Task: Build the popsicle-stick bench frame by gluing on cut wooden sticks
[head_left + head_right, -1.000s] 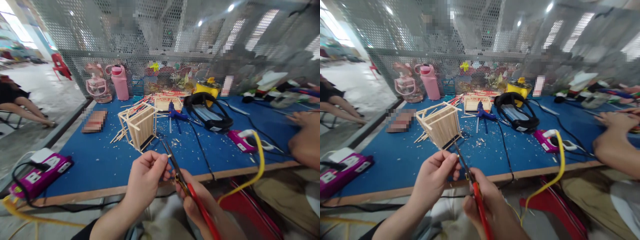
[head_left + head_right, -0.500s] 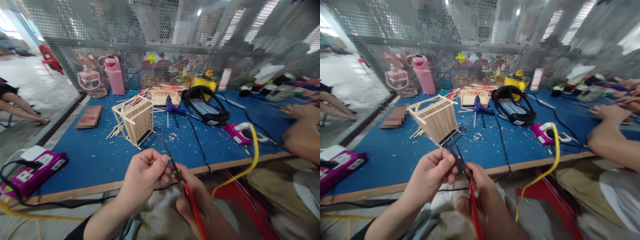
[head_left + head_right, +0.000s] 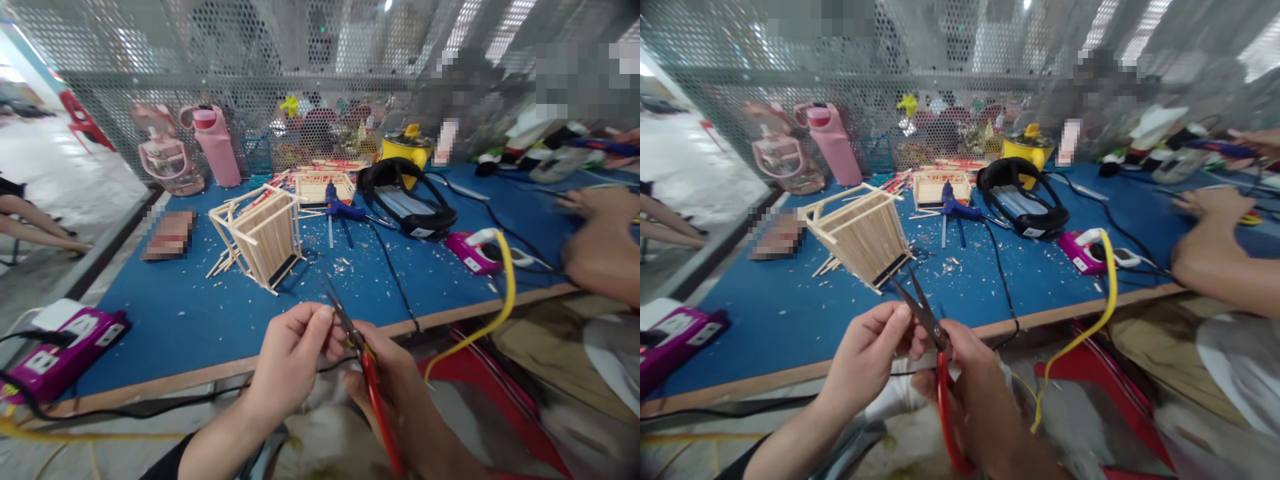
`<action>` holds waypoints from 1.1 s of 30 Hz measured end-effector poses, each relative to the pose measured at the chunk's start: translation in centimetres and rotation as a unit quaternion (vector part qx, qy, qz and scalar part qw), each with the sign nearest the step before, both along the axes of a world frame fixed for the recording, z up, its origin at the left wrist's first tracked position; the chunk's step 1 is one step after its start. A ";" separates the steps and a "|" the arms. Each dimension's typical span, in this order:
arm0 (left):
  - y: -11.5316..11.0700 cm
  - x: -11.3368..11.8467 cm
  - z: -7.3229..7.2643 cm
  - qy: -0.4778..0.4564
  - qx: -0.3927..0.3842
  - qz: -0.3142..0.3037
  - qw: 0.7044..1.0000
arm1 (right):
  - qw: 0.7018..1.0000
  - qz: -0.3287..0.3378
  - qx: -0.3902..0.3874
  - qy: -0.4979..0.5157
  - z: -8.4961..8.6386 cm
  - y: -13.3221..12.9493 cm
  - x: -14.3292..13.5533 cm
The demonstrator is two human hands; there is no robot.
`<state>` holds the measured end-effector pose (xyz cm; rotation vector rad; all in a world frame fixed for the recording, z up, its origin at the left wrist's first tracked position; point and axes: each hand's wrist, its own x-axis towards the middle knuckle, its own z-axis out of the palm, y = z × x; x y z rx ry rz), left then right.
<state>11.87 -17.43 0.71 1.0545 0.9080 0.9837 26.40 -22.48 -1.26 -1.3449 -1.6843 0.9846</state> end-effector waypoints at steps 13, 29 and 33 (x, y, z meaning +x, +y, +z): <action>-0.5 -0.1 -1.1 0.005 0.070 -0.034 0.997 | 0.997 0.008 0.058 -0.048 0.9 -0.9 0.0; -1.3 -0.3 -1.4 0.002 0.074 -0.027 0.997 | 0.997 -0.063 -0.029 0.034 0.5 -1.5 -0.6; -1.3 -0.4 -1.2 0.058 0.131 -0.016 0.990 | 0.999 -0.025 -0.035 -0.025 1.5 -1.3 -0.3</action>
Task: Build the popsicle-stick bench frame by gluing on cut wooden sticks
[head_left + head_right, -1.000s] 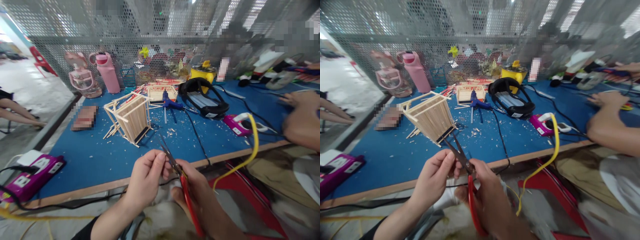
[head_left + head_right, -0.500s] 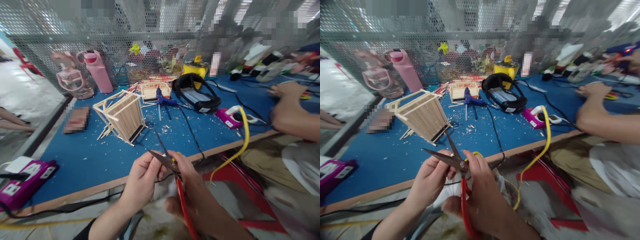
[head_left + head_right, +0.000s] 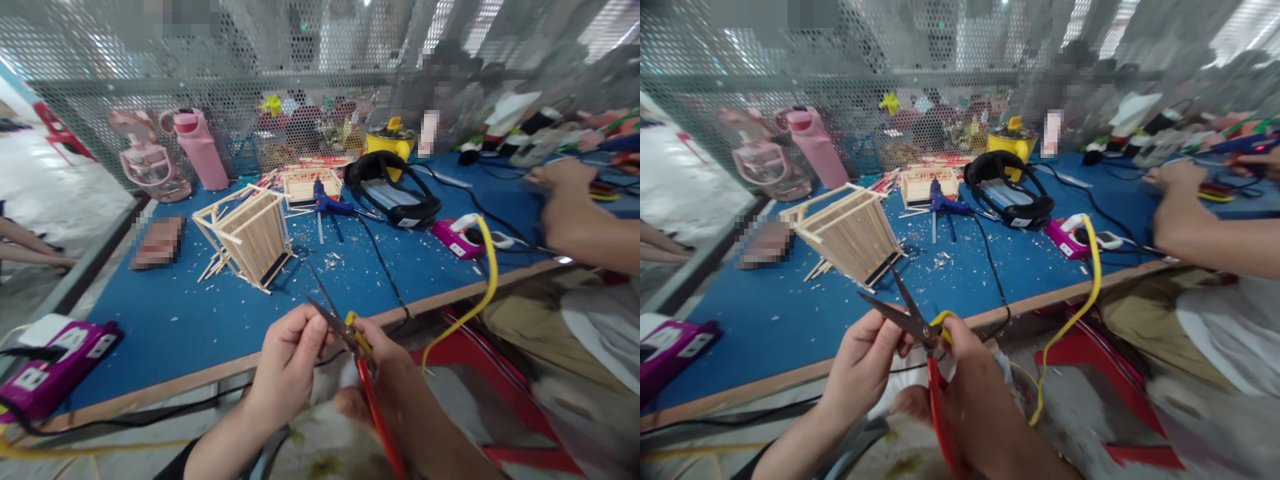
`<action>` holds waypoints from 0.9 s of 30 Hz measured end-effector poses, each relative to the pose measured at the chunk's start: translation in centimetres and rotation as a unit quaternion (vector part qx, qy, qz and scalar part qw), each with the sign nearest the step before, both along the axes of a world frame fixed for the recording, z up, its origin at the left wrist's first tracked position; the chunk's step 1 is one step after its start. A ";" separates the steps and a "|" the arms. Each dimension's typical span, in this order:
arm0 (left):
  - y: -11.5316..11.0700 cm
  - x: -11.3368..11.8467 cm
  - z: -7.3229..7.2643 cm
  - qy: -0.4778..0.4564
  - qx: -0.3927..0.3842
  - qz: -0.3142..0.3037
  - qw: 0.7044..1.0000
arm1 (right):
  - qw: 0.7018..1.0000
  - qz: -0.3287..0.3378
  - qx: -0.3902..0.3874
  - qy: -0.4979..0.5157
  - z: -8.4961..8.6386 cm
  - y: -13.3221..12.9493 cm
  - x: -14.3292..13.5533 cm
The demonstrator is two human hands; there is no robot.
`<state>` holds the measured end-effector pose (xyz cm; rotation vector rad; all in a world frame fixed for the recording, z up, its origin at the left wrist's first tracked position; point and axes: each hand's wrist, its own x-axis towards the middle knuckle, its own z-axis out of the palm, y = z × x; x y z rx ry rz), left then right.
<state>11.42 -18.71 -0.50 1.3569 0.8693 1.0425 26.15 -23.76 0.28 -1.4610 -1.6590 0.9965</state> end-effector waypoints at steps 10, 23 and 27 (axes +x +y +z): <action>-0.1 -0.5 0.0 0.027 0.053 0.000 0.998 | 0.994 -0.013 0.036 -0.104 0.4 0.2 -0.2; -0.2 -0.5 -0.2 0.047 0.080 0.032 0.995 | 0.995 0.013 0.032 -0.093 0.3 0.1 0.0; -0.2 -0.8 -0.4 0.059 0.178 0.041 0.981 | 0.994 0.009 0.039 -0.106 0.4 0.2 -0.1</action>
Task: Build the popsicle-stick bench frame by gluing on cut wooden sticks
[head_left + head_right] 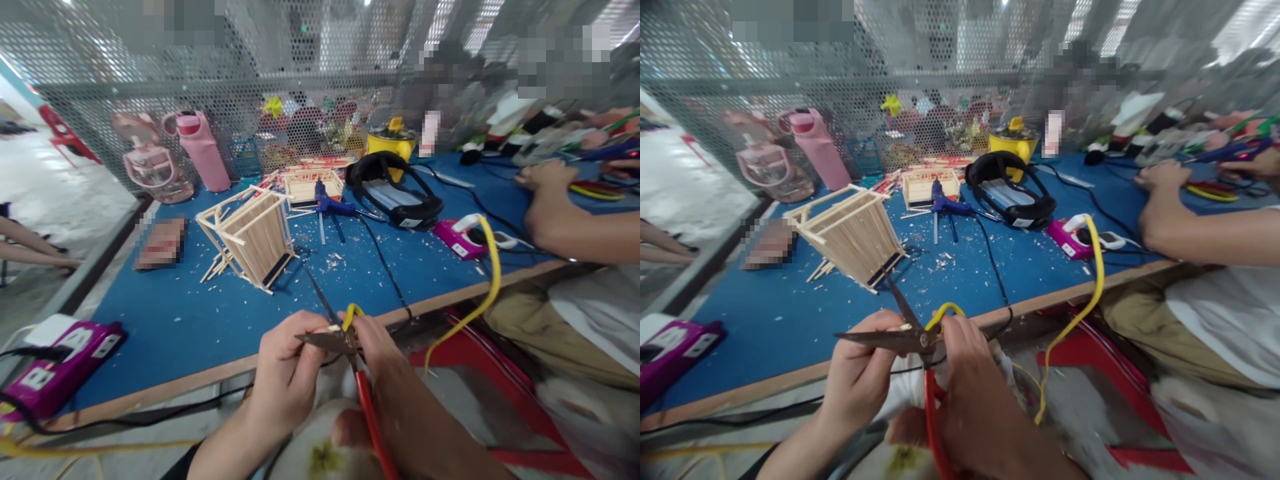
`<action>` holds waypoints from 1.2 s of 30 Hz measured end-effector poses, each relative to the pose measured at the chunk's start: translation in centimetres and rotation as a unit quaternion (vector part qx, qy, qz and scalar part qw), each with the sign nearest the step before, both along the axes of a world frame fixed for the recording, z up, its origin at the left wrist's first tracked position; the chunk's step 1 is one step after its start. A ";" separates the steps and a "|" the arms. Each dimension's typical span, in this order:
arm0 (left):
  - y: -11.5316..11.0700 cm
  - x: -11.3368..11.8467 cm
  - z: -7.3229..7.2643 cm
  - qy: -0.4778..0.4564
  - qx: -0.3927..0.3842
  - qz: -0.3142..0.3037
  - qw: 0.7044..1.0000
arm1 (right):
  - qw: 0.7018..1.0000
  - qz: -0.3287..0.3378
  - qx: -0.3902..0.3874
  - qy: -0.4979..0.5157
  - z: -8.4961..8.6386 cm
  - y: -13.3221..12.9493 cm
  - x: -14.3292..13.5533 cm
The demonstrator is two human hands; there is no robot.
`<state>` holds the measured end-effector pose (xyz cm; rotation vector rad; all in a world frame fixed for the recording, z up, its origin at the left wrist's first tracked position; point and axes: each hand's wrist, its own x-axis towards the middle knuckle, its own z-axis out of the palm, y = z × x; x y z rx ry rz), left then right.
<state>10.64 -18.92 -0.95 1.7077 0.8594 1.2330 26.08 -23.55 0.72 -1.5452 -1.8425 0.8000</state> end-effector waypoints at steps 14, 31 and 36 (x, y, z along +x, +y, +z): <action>0.0 -0.2 0.7 0.009 0.005 -0.025 1.000 | 0.997 0.033 0.071 0.020 -0.5 -0.5 0.4; -0.2 0.2 0.8 -0.207 -0.368 -0.165 0.891 | 0.997 0.023 0.069 -0.026 -0.9 -0.2 0.7; 0.0 0.0 0.4 -0.194 -0.335 -0.177 0.905 | 0.999 0.025 0.007 0.023 -0.5 0.2 0.6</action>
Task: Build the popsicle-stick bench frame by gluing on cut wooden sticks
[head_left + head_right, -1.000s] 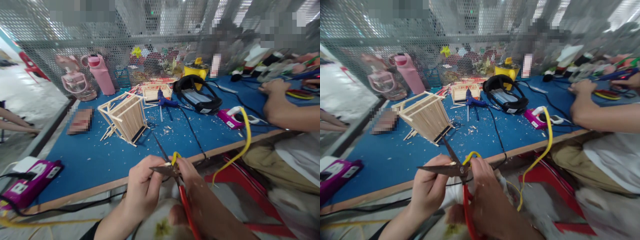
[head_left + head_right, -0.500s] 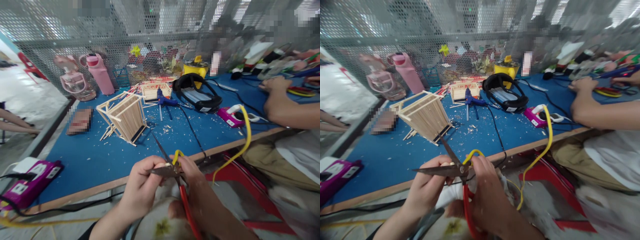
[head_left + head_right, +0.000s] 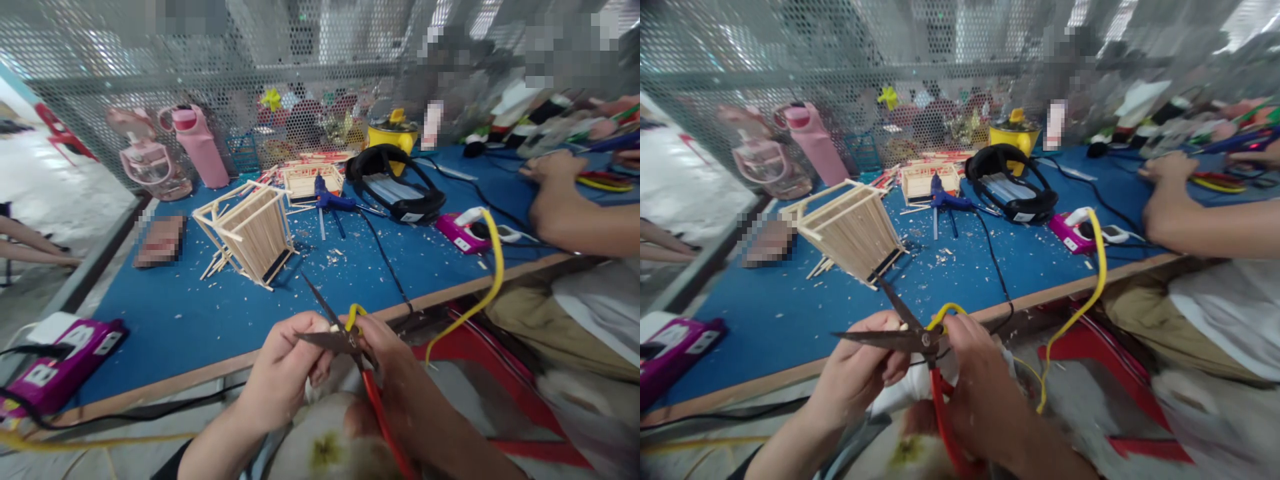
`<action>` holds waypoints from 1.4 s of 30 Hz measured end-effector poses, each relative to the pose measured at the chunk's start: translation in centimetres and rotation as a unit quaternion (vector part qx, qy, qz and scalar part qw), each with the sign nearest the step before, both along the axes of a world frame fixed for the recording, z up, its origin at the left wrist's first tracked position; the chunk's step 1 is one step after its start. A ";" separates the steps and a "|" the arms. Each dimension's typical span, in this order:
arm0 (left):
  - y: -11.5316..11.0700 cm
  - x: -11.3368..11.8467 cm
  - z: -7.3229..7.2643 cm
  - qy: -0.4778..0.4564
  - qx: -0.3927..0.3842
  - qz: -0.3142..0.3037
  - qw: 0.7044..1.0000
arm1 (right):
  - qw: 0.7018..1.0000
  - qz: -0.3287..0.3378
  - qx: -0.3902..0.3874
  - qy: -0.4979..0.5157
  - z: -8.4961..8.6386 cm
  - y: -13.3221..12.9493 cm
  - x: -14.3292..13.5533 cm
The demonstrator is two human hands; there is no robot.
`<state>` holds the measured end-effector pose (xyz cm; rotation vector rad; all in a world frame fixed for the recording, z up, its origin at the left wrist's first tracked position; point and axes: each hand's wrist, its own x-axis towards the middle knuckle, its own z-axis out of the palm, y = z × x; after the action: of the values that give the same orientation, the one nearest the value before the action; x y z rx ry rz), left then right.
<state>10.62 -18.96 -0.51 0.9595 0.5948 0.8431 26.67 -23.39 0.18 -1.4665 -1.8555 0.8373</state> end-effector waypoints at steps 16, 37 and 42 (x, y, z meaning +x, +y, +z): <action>-0.1 0.8 -1.5 0.017 0.132 0.100 0.986 | 0.999 -0.021 -0.019 0.045 0.5 0.3 -0.8; 0.0 0.2 -1.4 0.080 0.226 0.097 0.966 | 0.997 0.014 0.043 0.060 0.3 -0.1 -0.5; 0.1 -0.1 -0.5 0.119 0.269 0.091 0.952 | 0.993 0.017 0.069 0.098 -0.7 -0.5 -0.7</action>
<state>10.56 -18.84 -0.97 1.5354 0.6814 1.0913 26.02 -23.90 -0.52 -1.2255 -1.7578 0.8207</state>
